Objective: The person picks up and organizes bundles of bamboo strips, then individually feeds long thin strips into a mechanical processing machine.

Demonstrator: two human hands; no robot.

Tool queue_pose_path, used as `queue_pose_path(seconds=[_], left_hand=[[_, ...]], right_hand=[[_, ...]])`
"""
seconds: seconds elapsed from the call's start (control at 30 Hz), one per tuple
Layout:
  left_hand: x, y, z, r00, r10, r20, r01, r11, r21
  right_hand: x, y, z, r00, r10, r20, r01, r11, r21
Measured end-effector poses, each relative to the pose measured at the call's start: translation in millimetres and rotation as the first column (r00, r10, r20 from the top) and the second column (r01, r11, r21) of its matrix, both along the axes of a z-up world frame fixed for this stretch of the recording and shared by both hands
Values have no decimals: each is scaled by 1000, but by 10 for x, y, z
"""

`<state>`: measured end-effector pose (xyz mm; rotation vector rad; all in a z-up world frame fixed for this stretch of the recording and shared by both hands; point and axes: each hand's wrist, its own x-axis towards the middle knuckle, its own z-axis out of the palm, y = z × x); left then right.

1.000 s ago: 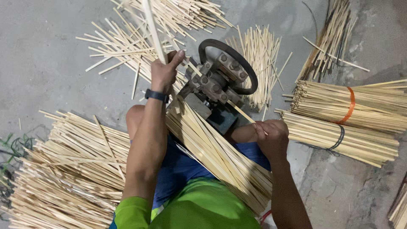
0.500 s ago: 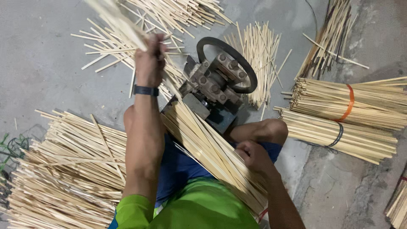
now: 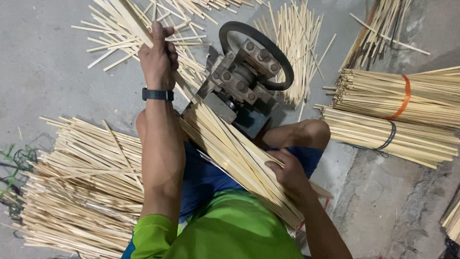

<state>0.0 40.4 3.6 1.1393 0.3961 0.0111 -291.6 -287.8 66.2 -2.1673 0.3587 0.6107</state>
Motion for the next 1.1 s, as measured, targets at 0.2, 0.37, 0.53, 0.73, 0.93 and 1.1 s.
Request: queue_pose_path(seconds=[0.2, 0.37, 0.53, 0.73, 0.93, 1.1], left_hand=[[-37, 19, 54, 999, -23, -49, 24, 1000, 14], [-63, -23, 121, 995, -40, -91, 42, 999, 18], [-118, -42, 275, 990, -73, -117, 82, 994, 73], [-132, -100, 268, 975, -138, -175, 155, 984, 88], [-138, -295, 248, 968, -198, -155, 236, 931, 279], [-121, -405, 188, 970, -222, -101, 242, 929, 279]], right_hand=[[-97, -68, 85, 960, 148, 239, -34, 905, -424], [-202, -282, 65, 915, 174, 363, 33, 866, -499], [-277, -910, 240, 967, -231, 105, 253, 890, -379], [-266, -970, 162, 892, 35, 452, 240, 809, -537], [36, -753, -31, 884, -6, 468, 287, 797, -532], [206, -714, -111, 920, 94, 381, 162, 792, -588]])
